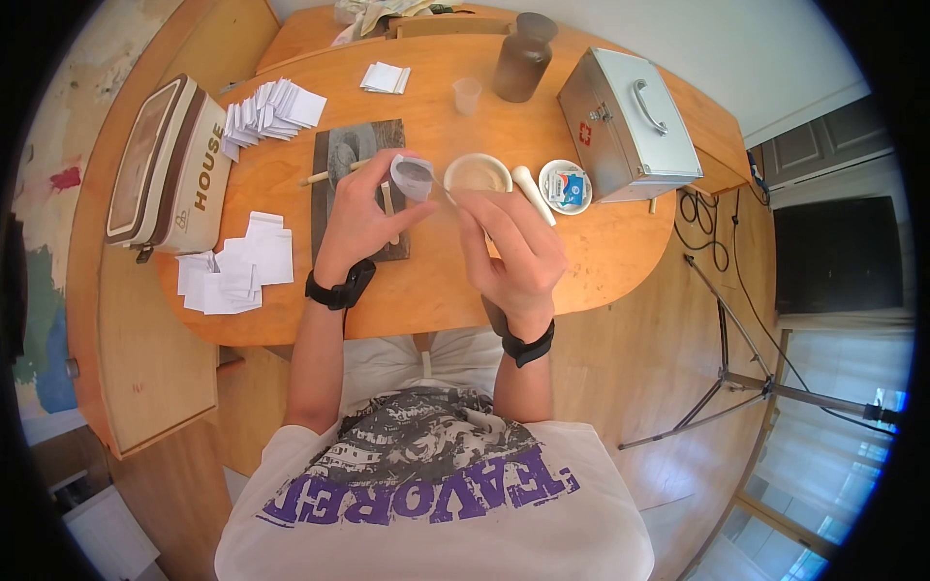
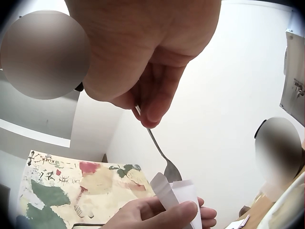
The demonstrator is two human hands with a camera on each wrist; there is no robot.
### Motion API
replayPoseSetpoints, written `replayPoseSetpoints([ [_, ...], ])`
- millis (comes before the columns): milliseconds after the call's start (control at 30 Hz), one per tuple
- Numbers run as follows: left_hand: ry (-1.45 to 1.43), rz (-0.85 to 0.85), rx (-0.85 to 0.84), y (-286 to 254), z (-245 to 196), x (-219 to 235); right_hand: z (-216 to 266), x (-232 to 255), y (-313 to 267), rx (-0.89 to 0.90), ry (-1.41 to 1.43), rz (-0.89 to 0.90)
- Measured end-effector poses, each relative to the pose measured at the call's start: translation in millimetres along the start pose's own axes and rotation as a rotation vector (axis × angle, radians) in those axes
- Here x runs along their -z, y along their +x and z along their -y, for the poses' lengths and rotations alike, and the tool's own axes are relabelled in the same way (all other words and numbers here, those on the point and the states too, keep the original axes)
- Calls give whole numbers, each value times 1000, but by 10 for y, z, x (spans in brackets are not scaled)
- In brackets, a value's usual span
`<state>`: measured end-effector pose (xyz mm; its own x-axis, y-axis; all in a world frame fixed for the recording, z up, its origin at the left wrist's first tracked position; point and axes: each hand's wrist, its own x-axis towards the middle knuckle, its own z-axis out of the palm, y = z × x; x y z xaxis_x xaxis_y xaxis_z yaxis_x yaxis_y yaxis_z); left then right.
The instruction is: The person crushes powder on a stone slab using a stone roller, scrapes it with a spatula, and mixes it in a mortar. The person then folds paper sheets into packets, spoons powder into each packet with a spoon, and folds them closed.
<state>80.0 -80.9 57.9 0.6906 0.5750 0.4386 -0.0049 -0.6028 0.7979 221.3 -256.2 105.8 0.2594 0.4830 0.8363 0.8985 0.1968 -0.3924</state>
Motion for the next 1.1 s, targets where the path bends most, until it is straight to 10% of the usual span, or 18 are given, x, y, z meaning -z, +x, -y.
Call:
replayPoseSetpoints([
  [100,-12,8,7,-2,-6,2,0,-20,-39,-12,3,-28],
  [267,12,5,-18,-1,7,7,-97,-39,-91,-581,249,-368],
  [600,23,7,-28,-7,14,2,-537,12,-297,-587,-27,10],
  [1100,38,16,-23,-1,20,2,-630,38,-377,-801,68,-77],
])
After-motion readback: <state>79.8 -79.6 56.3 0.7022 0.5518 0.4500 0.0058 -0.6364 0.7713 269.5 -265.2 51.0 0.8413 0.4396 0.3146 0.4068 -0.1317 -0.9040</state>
